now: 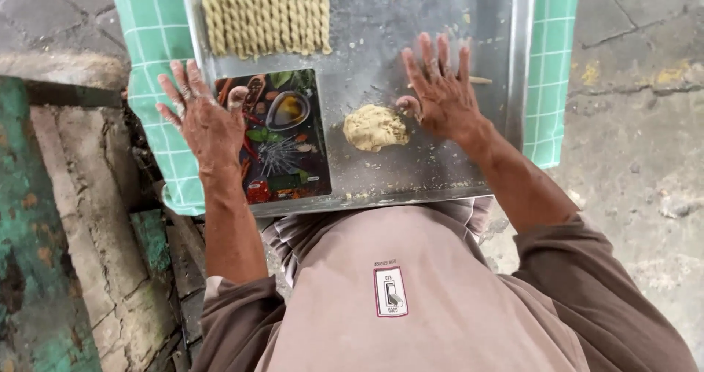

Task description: A person is preparing dough by rolling a small piece into a thin strip and then twisting and pulling a larger ball of dough on a metal tray.

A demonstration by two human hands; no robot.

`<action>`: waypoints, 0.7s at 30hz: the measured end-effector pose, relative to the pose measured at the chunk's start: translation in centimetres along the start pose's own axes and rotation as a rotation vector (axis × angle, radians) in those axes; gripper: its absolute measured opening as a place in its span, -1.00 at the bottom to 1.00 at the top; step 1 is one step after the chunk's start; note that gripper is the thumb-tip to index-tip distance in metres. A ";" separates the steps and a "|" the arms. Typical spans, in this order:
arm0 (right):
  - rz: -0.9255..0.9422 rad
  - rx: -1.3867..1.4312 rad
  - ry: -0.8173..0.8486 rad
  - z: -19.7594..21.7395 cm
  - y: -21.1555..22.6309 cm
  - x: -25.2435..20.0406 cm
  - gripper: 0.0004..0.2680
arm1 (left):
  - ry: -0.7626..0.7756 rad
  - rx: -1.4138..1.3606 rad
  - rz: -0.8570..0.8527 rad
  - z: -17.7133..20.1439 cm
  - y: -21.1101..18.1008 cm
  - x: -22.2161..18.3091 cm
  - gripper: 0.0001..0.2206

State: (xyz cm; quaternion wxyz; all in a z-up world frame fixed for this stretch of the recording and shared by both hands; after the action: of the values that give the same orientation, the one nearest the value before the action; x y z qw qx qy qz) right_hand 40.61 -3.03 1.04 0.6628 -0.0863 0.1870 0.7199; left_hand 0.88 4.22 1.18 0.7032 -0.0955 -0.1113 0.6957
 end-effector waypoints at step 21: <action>-0.121 0.131 -0.135 -3.8 -0.9 -8.6 -0.25 | -0.023 -0.021 -0.002 0.9 -0.7 -0.6 -0.13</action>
State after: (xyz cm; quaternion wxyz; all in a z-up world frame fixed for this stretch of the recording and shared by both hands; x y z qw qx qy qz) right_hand 41.92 -12.34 0.58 0.7204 -0.0052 0.1828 0.6690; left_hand 1.33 3.54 2.21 0.7016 -0.0947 -0.1267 0.6948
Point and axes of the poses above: each hand's wrist, its own x-axis towards the middle knuckle, its own z-axis out of the back of the hand, y = z × x, the point moved 4 cm from there along x, towards the middle knuckle
